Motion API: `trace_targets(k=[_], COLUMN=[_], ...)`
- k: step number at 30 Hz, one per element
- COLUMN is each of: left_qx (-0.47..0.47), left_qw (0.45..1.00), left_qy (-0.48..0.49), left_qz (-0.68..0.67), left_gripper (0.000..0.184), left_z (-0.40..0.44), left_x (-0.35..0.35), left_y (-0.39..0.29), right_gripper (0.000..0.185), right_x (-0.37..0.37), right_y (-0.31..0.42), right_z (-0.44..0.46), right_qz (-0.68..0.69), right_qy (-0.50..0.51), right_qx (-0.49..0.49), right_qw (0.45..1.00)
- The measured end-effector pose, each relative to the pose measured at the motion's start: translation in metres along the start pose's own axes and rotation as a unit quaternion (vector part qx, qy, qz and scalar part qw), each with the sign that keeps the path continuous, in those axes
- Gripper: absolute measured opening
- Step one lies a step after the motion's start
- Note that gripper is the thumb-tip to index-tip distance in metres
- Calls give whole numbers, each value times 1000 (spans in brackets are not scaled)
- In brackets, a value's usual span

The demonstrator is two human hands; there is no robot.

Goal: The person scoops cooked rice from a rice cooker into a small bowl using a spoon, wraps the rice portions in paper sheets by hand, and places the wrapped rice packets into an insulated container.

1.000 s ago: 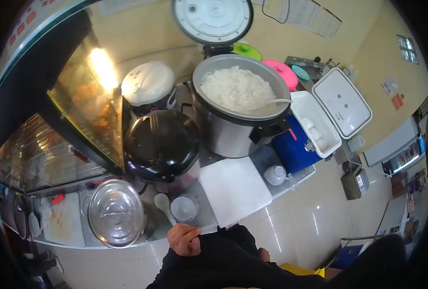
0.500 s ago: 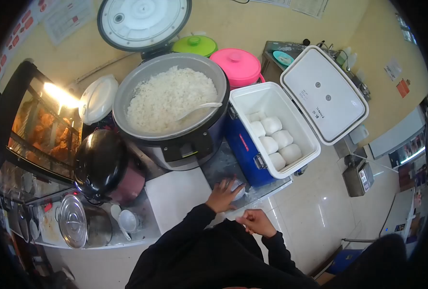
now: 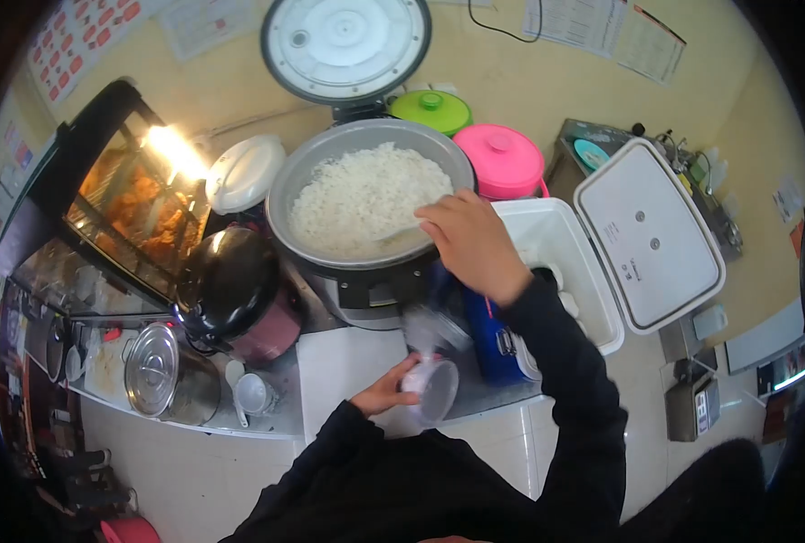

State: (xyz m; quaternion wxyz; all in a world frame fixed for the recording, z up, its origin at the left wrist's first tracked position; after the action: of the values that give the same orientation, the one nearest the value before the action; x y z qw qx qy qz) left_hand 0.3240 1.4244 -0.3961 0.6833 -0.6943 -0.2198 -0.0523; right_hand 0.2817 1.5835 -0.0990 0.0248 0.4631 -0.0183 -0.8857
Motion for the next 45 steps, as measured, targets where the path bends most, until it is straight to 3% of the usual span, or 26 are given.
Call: trace_targets(k=[2, 3, 5, 9, 15, 19, 22, 25, 28, 31, 34, 37, 40, 43, 45], left_qx=[43, 90, 204, 304, 387, 393, 379, 363, 348, 339, 337, 342, 355, 313, 240], left_qw=[964, 942, 903, 902, 846, 818, 814, 818, 826, 830, 831, 830, 823, 831, 844], left_qy=[-9, 0, 42, -90, -314, -388, -416, -423, -423, -426, -433, -437, -441, -437, -410], left_qz=[-264, -324, -375, -292, -187, -159, -146, -141, -133, -119, -96, -50, 37, 143, 248], left_gripper=[85, 87, 93, 96, 102, 106, 109, 112, 116, 119, 122, 125, 128, 119, 110], left_z=[-32, -44, -66, -126, -212, -225, -222, -210, -197, -188, -182, -169, -146, -122, -97], left_x=[15, 13, 2, -54, -125, -148, -159, -164, -166, -167, -171, -180, -193, -198, -204], left_y=[-51, -75, -118, -163, -164, -157, -155, -154, -150, -153, -162, -189, -238, -292, -313], right_gripper=[21, 25, 29, 21, 26, 24, 30, 26, 40, 42, 34, 37, 39, 35, 34], right_x=[70, 100, 138, 151, 241, 241, 231, 220, 223, 200, 211, 238, 248, 210, 174], right_y=[-19, -26, -35, -52, -90, -62, -56, -33, 4, 35, 21, 4, -8, -6, -16], right_z=[31, 37, 45, 100, 167, 158, 140, 115, 93, 86, 65, 60, 54, 73, 99], right_qz=[-106, -120, -103, -150, -240, -226, -137, -30, 31, 72, 155, 325, 390, 391, 365], right_qy=[176, 275, 318, 326, 163, 172, 287, 295, 340, 385, 437, 422, 533, 513, 445], right_qx=[33, 65, 50, 17, -86, -167, -102, -95, -99, -121, -93, -40, 99, 100, 75], right_qw=[978, 952, 941, 933, 953, 944, 942, 950, 935, 912, 881, 845, 744, 758, 814])
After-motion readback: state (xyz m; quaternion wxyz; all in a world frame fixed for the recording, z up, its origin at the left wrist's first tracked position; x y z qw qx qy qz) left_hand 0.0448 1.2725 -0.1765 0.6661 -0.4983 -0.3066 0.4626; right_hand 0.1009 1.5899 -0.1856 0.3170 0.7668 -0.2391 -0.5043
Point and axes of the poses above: each hand's wrist, its own z-axis towards the middle knuckle, its own x-axis out of the palm, y = z × x, the point moved 9 cm from there along z, towards the middle knuckle, and after that the axes turned 7 degrees about -z, right-handed, at the moved point
